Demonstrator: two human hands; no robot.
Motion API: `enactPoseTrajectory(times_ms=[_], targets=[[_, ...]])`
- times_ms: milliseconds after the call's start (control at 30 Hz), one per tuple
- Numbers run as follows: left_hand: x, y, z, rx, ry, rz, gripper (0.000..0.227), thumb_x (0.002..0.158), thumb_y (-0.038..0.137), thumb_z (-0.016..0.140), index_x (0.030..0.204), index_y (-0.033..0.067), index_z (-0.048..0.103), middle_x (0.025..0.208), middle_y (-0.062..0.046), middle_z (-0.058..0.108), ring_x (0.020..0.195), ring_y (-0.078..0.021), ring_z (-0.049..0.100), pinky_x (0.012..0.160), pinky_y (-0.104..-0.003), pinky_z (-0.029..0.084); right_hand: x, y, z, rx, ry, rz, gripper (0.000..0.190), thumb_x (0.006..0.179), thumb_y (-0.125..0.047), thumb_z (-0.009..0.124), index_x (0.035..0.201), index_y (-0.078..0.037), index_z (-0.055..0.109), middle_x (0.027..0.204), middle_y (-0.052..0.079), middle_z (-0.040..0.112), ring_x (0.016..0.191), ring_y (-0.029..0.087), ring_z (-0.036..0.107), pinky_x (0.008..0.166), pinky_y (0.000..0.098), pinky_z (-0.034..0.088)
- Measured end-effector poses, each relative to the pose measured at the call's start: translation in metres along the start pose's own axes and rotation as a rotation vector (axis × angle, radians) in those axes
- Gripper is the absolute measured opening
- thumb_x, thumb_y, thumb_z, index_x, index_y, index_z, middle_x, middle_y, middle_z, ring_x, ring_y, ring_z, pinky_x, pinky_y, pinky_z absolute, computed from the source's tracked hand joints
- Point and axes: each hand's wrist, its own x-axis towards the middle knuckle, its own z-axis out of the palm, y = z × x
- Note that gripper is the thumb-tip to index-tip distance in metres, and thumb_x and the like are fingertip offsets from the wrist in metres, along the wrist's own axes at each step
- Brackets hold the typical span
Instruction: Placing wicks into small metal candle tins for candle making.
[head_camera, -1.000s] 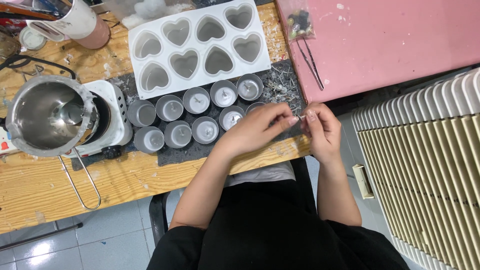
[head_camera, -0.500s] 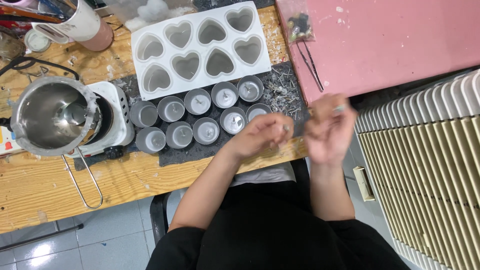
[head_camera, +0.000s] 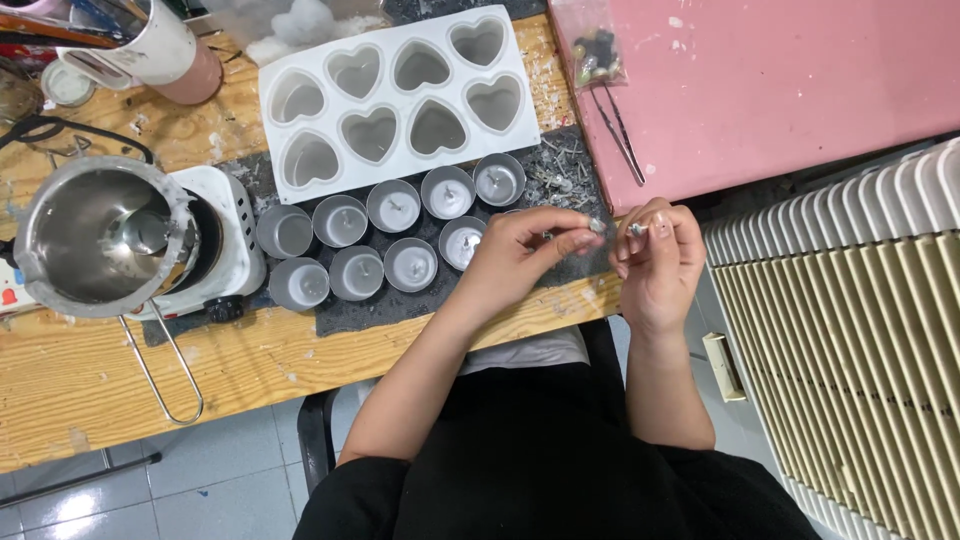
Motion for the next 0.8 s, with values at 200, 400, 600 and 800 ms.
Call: enactPoseTrajectory(times_ms=[200,400,600,800], targets=[[0.003,0.013,-0.005,0.23,0.032,0.076,0.018,0.097,0.014,0.072,0.114,0.0064,0.076,0.107,-0.008,0.079,0.093,-0.0141,0.075,0.079,-0.028,0.058,-0.005,0.011,-0.009,-0.204,0.021,-0.106,0.013,0.114,-0.013,0.052,0.106,-0.003,0.057,0.099,0.005,0.055,0.071,0.008,0.049,0.059,0.0238,0.042],[0.0,0.02,-0.01,0.387,0.074,0.153,0.018,0.096,0.015,0.074,0.113,0.0119,0.078,0.105,-0.005,0.08,0.088,-0.0175,0.074,0.074,-0.028,0.057,-0.004,0.007,-0.009,-0.464,0.023,-0.143,0.005,0.111,-0.002,0.062,0.111,0.002,0.065,0.097,0.004,0.058,0.072,0.005,0.051,0.062,0.0214,0.041],[-0.004,0.028,-0.009,0.469,0.153,0.187,0.02,0.091,0.022,0.078,0.109,0.0152,0.078,0.106,-0.002,0.079,0.082,-0.0145,0.072,0.064,-0.028,0.055,-0.004,0.012,-0.007,-0.393,0.079,-0.059,0.01,0.104,0.004,0.067,0.113,0.001,0.067,0.101,0.005,0.065,0.08,0.006,0.06,0.065,0.0194,0.046],[-0.009,0.038,-0.009,0.713,0.22,0.294,0.016,0.092,0.024,0.078,0.108,0.0208,0.08,0.098,0.002,0.076,0.088,-0.0161,0.069,0.072,-0.031,0.056,0.012,-0.017,0.025,-0.784,-0.069,-0.158,0.026,0.096,0.008,0.072,0.121,0.005,0.068,0.117,0.012,0.061,0.099,0.013,0.062,0.08,0.0232,0.054]])
